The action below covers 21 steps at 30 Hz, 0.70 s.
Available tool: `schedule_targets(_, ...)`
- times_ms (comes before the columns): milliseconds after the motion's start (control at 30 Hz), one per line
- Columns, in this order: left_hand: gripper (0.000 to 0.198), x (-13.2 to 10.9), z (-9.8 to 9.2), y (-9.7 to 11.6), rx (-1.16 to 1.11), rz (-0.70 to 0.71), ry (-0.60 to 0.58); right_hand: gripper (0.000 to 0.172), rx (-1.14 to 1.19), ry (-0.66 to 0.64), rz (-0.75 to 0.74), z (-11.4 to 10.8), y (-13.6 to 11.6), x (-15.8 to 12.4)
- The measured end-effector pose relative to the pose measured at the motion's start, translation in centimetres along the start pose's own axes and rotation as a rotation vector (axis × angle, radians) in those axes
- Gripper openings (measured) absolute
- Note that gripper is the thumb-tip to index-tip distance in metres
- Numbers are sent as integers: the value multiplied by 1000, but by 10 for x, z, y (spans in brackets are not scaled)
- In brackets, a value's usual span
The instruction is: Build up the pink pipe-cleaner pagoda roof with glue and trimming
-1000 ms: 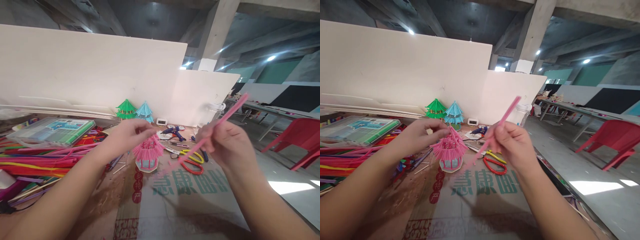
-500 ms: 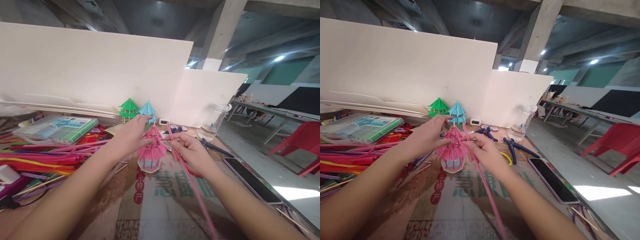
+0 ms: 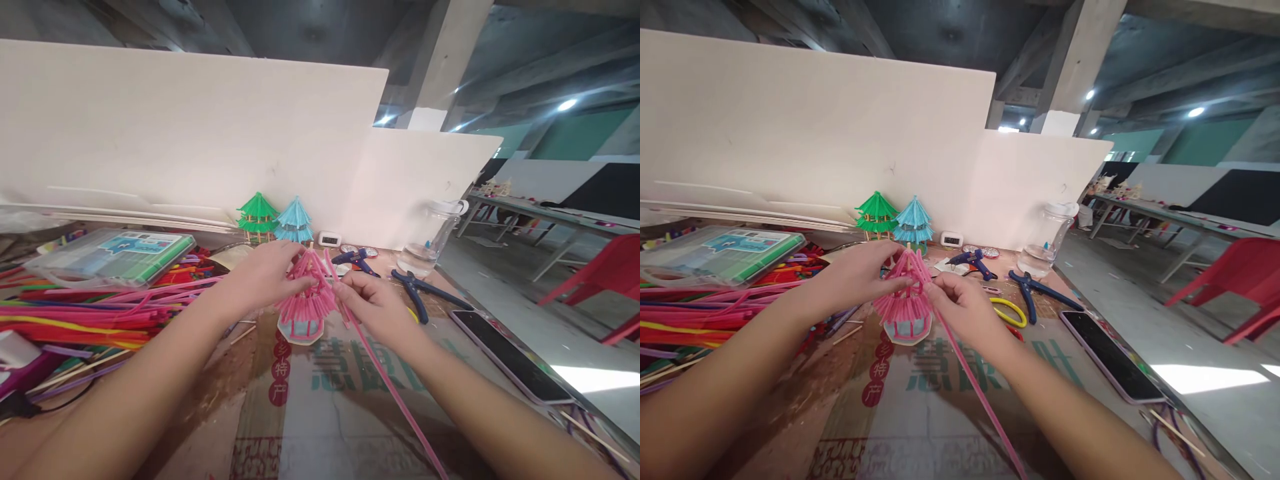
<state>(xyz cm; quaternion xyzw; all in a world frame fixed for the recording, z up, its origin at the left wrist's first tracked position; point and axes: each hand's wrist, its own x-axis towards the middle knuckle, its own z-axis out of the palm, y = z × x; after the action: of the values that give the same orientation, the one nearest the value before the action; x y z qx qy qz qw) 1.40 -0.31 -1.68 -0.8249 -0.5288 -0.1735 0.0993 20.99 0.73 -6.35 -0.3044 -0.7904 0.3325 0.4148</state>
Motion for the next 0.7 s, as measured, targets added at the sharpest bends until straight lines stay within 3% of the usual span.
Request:
schedule_targets(200, 40, -1, -6, -2, -180, -57, -42, 36, -115, -17, -49, 13, 5, -1)
schedule_targets(433, 41, 5, -2, -6, -400, -95, 155, 36, -153, -3, -12, 18, 3, 3)
schedule_targets(700, 40, 7, 3, -4, -413, -76, 151, 36, -195, 37, -17, 23, 0, 6)
